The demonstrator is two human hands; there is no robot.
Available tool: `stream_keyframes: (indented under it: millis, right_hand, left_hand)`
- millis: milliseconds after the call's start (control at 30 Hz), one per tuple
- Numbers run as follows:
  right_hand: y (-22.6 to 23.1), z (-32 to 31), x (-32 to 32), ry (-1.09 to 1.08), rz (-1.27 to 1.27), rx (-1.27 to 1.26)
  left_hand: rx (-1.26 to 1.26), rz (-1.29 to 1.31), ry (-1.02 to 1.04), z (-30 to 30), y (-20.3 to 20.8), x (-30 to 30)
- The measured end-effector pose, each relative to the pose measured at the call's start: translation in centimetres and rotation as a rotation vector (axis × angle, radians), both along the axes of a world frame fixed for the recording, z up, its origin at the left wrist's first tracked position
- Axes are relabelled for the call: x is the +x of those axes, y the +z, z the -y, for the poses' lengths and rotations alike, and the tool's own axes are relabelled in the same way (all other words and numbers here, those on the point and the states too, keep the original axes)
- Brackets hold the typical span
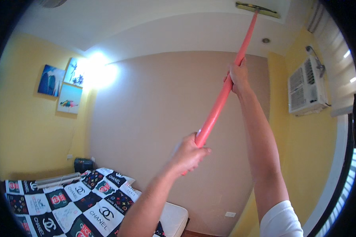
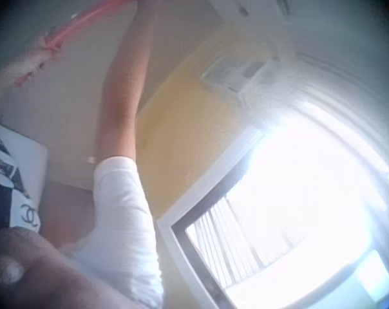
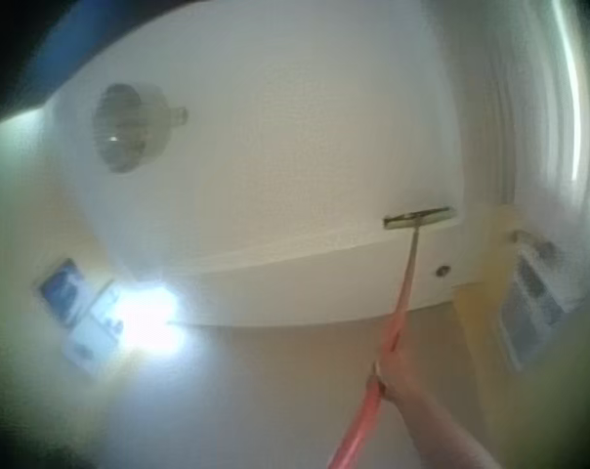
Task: The person uses a long pole with a flat sanding head and a green cloth to wipe and sand the ceiling and wall surfaces in a bedroom.
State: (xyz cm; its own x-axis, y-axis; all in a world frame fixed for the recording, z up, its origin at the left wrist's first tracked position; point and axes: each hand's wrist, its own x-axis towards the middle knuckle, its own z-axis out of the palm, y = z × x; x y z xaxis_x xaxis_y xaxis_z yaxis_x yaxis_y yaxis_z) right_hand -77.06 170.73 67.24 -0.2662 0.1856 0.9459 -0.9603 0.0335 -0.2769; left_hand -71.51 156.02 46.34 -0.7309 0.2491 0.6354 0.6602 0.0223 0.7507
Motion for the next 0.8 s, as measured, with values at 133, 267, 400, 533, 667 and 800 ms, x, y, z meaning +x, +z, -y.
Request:
stream_keyframes:
  millis: [133,267,400,533,667,800]
  right_hand:
    - [-0.2,6.8,-2.3,0.036,-0.007,-0.091]
    - [-1.1,10.8,-3.4,0.083,-0.036,-0.068]
    - [-2.3,13.5,-4.0,0.064,0.004,-0.039]
    - [-3.5,16.4,-4.5,0.050,0.023,-0.001]
    - [-4.4,18.5,-5.7,0.005,0.121,0.093]
    - [-4.3,19.6,-8.5,-0.052,0.134,0.157]
  left_hand:
    - [-0.035,-0.015,0.146,6.8,-0.4,-0.7]
    - [-0.033,0.018,0.212,10.0,-0.9,-1.0]
    - [-0.007,0.055,0.248,11.6,-2.2,-1.2]
    - [0.036,0.074,0.300,12.8,-3.7,-1.7]
    - [0.109,0.128,0.299,13.0,-5.2,-2.6]
    - [0.161,0.139,0.306,12.2,-5.7,-4.0]
